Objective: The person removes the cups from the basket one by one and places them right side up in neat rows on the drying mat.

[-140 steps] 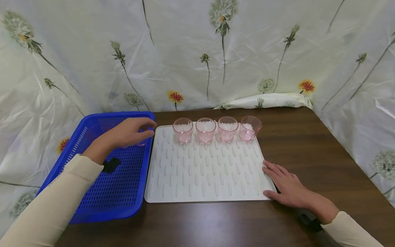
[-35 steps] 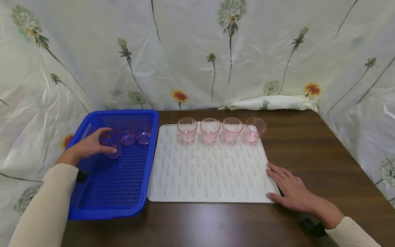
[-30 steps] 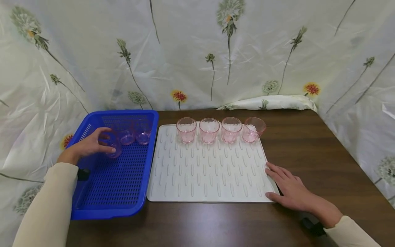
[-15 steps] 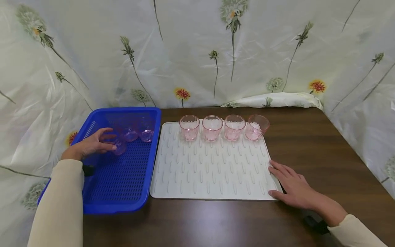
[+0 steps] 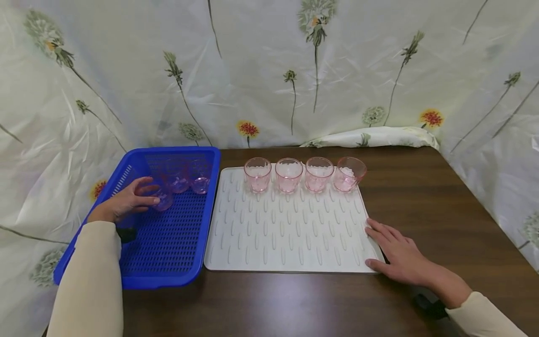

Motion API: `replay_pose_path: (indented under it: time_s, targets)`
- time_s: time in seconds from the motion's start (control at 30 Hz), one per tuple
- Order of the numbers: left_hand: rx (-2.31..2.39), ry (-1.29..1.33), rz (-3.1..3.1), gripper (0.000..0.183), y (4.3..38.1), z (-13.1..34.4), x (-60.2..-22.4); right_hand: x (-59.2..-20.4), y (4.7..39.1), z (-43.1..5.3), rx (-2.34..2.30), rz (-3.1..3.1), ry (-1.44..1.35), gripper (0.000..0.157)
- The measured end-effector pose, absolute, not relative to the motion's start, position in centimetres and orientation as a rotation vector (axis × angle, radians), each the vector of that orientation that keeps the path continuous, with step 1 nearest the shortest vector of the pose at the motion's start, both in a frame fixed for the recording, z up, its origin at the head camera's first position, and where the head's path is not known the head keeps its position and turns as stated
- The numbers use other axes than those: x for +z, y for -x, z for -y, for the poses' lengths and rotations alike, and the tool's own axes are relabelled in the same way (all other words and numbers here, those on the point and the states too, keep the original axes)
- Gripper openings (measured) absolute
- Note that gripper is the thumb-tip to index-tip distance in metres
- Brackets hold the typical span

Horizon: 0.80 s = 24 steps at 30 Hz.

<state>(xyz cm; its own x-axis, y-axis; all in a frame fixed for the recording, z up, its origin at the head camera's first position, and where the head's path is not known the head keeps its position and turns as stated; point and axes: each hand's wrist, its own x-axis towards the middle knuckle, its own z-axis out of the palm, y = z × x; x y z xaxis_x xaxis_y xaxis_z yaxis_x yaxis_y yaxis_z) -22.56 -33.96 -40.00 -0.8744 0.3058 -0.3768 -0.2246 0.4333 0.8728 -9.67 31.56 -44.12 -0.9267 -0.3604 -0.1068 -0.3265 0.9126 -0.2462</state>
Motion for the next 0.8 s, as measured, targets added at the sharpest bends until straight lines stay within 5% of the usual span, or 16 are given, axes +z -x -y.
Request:
replay_pose_path:
  time_s: [0.43,0.8]
  targets:
    - [1.399,-0.086,-2.251,0.091,23.0,33.7,-39.5,-44.5,9.3,-31.8,-0.337,-2.936,0.529,0.08]
    - [1.027,-0.15,-2.632,0.092,20.8,33.9,-34.5,-44.2,9.6,-31.7,-0.333,-2.933,0.522,0.081]
